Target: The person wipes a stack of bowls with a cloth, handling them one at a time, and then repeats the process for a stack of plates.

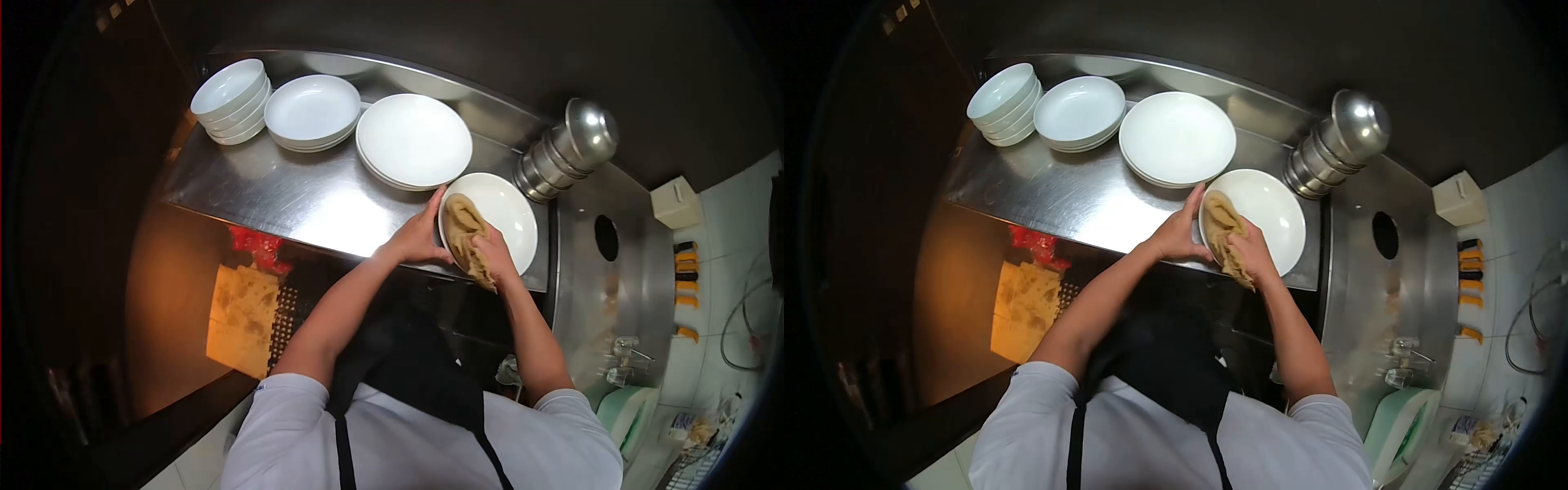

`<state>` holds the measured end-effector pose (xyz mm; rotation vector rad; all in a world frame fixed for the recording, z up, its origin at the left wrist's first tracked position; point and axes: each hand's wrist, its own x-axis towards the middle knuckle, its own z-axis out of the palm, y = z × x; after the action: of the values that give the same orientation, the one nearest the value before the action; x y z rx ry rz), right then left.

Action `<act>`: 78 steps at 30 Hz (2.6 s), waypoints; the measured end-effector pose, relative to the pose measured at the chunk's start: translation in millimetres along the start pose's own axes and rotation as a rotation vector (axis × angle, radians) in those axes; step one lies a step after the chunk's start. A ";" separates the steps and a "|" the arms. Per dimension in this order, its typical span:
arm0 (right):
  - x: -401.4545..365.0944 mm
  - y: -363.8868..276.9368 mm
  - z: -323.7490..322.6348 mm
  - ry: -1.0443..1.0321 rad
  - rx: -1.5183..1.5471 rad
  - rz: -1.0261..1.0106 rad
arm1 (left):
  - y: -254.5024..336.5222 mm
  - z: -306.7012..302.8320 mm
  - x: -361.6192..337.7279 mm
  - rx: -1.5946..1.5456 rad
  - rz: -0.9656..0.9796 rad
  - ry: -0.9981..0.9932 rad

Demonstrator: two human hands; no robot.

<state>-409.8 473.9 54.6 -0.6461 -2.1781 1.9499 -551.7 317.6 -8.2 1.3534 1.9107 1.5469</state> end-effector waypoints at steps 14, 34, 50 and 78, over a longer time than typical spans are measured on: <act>17.8 43.4 -16.1 -0.116 -0.719 -0.582 | 25.6 38.7 -43.6 0.416 0.350 0.070; 118.8 12.6 -106.3 -0.312 -1.447 -1.090 | 29.3 59.5 -40.5 0.395 0.203 0.193; -19.6 22.7 -49.3 -0.051 -1.199 -0.248 | 36.0 61.4 -41.9 0.279 0.189 0.245; -104.6 58.0 -202.2 0.435 0.613 -0.371 | 53.5 67.8 -14.2 0.958 0.624 -0.439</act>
<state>-225.3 619.1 45.6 -0.4575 -1.2451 1.8976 -470.0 342.3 11.2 2.5921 2.0795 0.3153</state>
